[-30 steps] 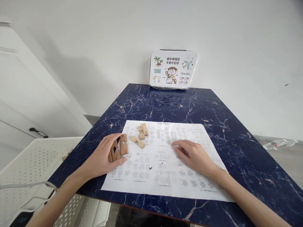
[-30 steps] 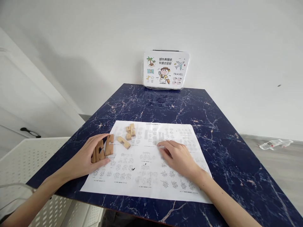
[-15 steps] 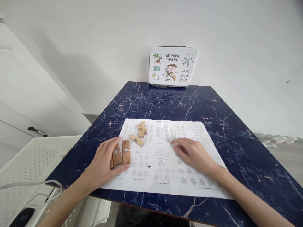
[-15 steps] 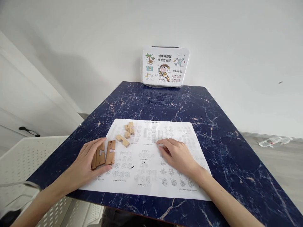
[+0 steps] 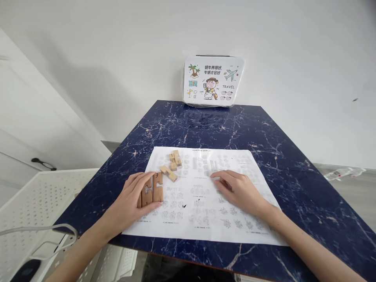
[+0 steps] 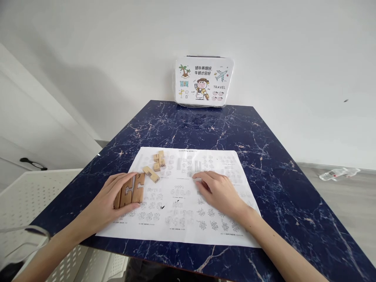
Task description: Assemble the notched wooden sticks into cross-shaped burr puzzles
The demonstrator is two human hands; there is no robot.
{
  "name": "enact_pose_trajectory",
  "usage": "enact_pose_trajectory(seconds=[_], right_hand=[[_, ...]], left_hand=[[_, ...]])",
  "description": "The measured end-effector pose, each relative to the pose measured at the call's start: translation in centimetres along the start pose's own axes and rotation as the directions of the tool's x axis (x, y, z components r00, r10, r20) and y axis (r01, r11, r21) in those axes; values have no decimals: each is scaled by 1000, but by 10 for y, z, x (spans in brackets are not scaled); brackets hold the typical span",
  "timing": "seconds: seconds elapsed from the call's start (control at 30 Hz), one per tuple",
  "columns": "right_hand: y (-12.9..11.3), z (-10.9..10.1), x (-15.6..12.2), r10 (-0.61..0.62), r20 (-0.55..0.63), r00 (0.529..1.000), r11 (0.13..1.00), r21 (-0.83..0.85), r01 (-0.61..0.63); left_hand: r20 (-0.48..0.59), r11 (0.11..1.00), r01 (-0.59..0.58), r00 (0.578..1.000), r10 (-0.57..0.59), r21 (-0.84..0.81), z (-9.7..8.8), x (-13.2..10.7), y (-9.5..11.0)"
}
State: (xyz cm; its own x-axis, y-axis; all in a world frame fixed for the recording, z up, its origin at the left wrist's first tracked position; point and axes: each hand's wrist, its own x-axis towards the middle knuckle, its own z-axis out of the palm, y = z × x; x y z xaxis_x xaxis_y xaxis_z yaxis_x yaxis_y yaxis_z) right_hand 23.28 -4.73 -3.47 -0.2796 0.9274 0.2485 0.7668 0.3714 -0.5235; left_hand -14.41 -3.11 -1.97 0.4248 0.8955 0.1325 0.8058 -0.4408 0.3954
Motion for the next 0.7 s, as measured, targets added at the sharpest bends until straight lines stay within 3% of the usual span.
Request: enact_pose_trajectory(seconds=[0.13,0.27,0.47,0.6,0.67,0.7], right_hand=[[0,-1,0,-3,4,1000,1000,9,3],[1,-1,0,-16,-1,1000,1000,3,16],[1,0,0,0,4,1000,1000,10,0],[-2,-1,3,24,10,1000,997,75,-24],[-1,-3,5,60,5,998,983,175,-60],[0,-4,6,92,-14,996,969,230,-86]], left_hand=[[-34,999,-43,998,44,33,3,-4,-3],[-44,984,-159,986,162,76,3,-12,2],[-56,952,-306,951,306,0,-5,-13,40],[12,837,-531,843,537,-132,-2,16,87],[38,776,-607,783,621,-174,7,39,105],[36,764,-618,773,634,-188,14,52,112]])
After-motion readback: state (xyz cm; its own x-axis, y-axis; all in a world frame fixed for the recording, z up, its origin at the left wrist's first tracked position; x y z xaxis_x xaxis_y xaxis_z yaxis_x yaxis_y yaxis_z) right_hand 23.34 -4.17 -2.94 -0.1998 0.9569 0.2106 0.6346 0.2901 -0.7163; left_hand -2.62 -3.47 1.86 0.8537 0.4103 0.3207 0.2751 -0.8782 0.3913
